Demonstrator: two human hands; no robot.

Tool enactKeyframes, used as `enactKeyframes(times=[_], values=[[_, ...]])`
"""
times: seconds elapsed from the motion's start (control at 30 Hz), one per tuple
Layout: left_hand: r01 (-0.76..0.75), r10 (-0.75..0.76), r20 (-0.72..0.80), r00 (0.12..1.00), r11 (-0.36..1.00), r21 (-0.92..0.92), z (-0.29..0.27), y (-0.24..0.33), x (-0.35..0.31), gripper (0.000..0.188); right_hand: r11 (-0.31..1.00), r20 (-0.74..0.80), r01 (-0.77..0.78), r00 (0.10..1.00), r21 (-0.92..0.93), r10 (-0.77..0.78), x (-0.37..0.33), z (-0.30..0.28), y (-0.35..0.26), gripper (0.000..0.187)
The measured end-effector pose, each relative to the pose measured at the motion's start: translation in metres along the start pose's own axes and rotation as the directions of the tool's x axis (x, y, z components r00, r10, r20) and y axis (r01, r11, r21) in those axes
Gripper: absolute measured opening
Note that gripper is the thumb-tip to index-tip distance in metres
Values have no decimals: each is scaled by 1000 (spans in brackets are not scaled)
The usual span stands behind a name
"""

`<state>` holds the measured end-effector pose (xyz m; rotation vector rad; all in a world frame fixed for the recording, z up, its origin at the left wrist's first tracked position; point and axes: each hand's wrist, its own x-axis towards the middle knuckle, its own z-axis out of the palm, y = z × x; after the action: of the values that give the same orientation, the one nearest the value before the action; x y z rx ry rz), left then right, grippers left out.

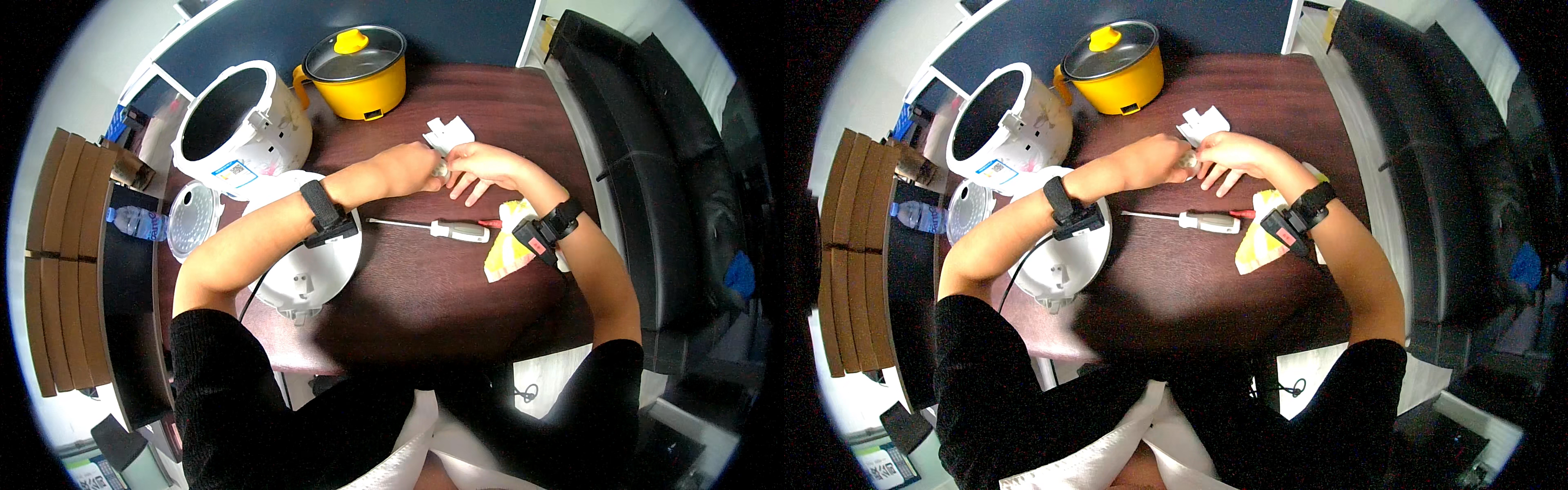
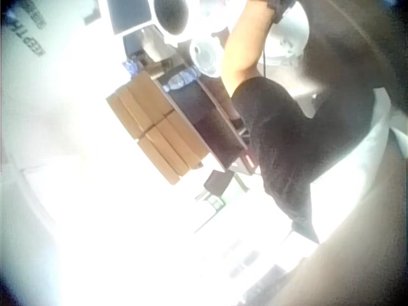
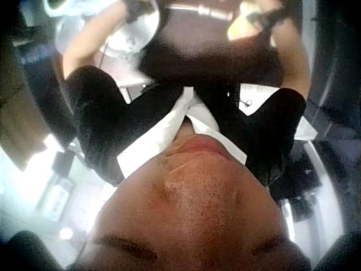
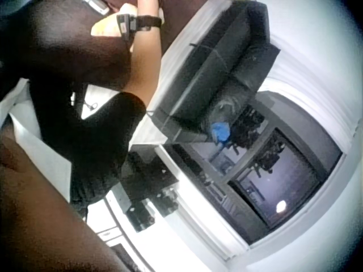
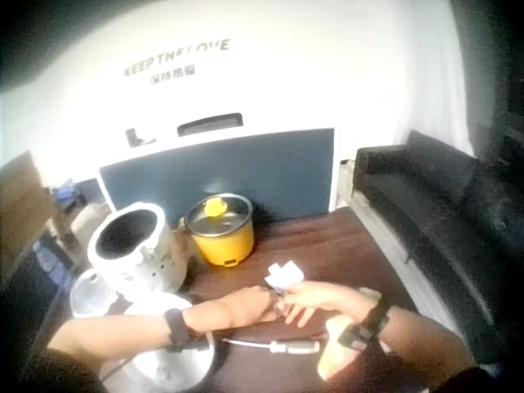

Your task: The person disassembles the lid of a white rice cooker using a screwdriver. They remove the outer cover, unscrew and detach a central knob, and then proceed to remove several screws from the inner lid structure to separate its components.

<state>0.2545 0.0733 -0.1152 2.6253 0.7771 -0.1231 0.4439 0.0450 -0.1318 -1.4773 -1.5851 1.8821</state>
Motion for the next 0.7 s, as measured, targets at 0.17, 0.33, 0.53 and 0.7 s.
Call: enactKeyframes(times=[0.17, 0.33, 0.53, 0.7], values=[[8, -8, -2, 1000, 1000, 17, 0, 0, 1, 33, 998, -80, -48, 996, -50, 44, -5, 4, 4, 32], [-8, 9, -29, 1000, 999, 45, -2, -2, -7, 38, 999, -78, 24, 997, -49, -28, 2, 2, 17, 34], [8, -3, -52, 999, 996, 91, -2, 1, -14, 40, 984, -53, 82, 994, -161, -92, -4, 8, 10, 40], [-40, 43, -194, 980, 999, 22, -5, 3, -16, 33, 965, -84, 121, 986, -234, -144, -1, 10, 16, 42]])
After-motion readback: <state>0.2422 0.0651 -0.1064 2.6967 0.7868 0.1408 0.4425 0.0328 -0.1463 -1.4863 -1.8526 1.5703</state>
